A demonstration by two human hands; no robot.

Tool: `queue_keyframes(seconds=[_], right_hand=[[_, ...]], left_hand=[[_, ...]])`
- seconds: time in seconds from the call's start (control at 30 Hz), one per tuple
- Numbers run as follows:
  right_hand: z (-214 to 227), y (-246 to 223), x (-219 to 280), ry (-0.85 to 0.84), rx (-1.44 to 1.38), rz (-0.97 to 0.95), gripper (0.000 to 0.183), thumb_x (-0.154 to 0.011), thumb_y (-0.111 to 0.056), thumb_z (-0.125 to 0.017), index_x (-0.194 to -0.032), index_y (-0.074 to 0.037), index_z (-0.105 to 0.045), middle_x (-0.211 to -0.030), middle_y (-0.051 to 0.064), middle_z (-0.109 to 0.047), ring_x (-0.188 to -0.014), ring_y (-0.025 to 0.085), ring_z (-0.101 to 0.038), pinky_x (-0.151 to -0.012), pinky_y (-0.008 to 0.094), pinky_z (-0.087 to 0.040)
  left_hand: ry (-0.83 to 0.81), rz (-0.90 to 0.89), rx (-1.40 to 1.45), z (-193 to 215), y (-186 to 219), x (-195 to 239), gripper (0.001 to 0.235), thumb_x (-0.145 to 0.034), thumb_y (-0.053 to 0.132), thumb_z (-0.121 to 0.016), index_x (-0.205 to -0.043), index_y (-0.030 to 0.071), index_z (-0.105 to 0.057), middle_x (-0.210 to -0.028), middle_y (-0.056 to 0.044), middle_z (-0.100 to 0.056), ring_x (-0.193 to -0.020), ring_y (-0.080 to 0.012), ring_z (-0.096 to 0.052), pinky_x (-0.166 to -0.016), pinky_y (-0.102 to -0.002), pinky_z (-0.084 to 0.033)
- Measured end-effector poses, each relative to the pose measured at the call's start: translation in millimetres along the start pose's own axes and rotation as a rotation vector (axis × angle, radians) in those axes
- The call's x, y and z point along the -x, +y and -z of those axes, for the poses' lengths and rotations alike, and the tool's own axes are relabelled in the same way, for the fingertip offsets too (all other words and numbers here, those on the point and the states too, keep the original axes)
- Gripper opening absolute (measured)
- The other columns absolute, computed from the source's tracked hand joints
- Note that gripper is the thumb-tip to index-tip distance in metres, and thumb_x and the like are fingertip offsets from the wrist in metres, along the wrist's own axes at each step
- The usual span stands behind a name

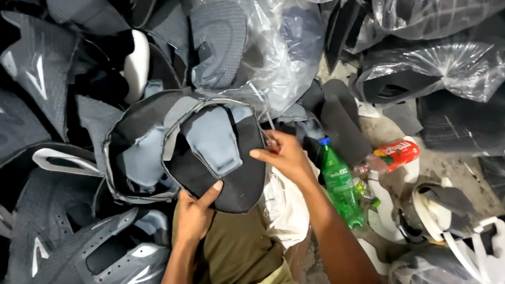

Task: The person trims excess material and loose threads from shoe uppers using a small cutter.

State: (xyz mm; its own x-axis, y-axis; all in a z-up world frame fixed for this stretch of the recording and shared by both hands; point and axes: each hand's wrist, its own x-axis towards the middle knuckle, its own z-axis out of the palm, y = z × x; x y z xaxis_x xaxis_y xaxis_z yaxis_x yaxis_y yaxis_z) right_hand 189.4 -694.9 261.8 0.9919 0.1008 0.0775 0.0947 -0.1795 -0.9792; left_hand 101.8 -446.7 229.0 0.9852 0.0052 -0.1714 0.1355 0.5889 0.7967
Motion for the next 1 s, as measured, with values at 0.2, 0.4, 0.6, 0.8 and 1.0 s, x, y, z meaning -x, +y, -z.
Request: queue_keyframes(seconds=[0.2, 0.4, 0.6, 0.8, 1.0], right_hand=[[-16.2, -20.9, -1.1, -0.003, -0.262, -0.146, 0.027, -0.084, -0.013, -0.087, -0.093, -0.003, -0.063, -0.071, -0.008, -0.050, -0.053, 0.004, -0.042, -0.047, 0.026, -0.034], [5.4, -46.5, 4.0, -0.028, -0.213, 0.060, 0.025, -0.087, -0.008, -0.081, -0.076, -0.006, -0.059, -0.066, -0.006, -0.049, -0.057, 0.006, -0.045, -0.052, 0.026, -0.034], [-3.1, -159.1, 8.1, -0.263, 0.222, 0.758, 0.023, -0.087, 0.013, -0.059, -0.092, -0.004, -0.074, -0.098, 0.013, -0.076, -0.080, 0.018, -0.074, -0.069, 0.029, -0.055], [11.6, -80.1, 9.3, -0.298, 0.185, 0.603, 0.028, -0.084, 0.018, -0.059, -0.087, -0.006, -0.072, -0.104, 0.014, -0.079, -0.092, 0.022, -0.079, -0.077, 0.028, -0.061], [10.6, -11.1, 12.8, -0.163, -0.098, 0.374, 0.023, -0.092, 0.015, -0.060, -0.092, -0.004, -0.074, -0.113, 0.016, -0.077, -0.106, 0.022, -0.076, -0.092, 0.030, -0.059]], left_hand=[[-0.013, -0.016, 0.171, -2.8, 3.8, 0.7, 0.051, -0.083, -0.006, -0.072, -0.132, 0.003, -0.059, -0.129, -0.007, -0.068, -0.117, -0.0197, -0.065, -0.102, -0.038, -0.050], [-0.187, -0.077, -0.156, 23.6, -21.3, -3.2, 0.048, -0.092, -0.006, -0.076, -0.138, -0.007, -0.061, -0.133, -0.015, -0.067, -0.118, -0.0235, -0.063, -0.103, -0.039, -0.050], [-0.423, 0.004, 0.177, 33.6, 1.3, -19.8, 0.065, -0.095, 0.031, -0.069, -0.150, 0.003, -0.049, -0.146, -0.006, -0.061, -0.128, -0.0178, -0.058, -0.110, -0.033, -0.044], [-0.677, 0.053, 0.824, 43.1, 7.6, -19.7, 0.048, -0.120, 0.032, -0.054, -0.148, -0.007, -0.048, -0.131, -0.018, -0.066, -0.124, -0.0304, -0.063, -0.113, -0.044, -0.046], [-0.124, 0.027, -0.191, -2.4, 87.9, -14.5, 0.071, -0.080, 0.002, -0.076, -0.146, -0.002, -0.051, -0.128, -0.011, -0.070, -0.114, -0.0210, -0.067, -0.101, -0.035, -0.051]])
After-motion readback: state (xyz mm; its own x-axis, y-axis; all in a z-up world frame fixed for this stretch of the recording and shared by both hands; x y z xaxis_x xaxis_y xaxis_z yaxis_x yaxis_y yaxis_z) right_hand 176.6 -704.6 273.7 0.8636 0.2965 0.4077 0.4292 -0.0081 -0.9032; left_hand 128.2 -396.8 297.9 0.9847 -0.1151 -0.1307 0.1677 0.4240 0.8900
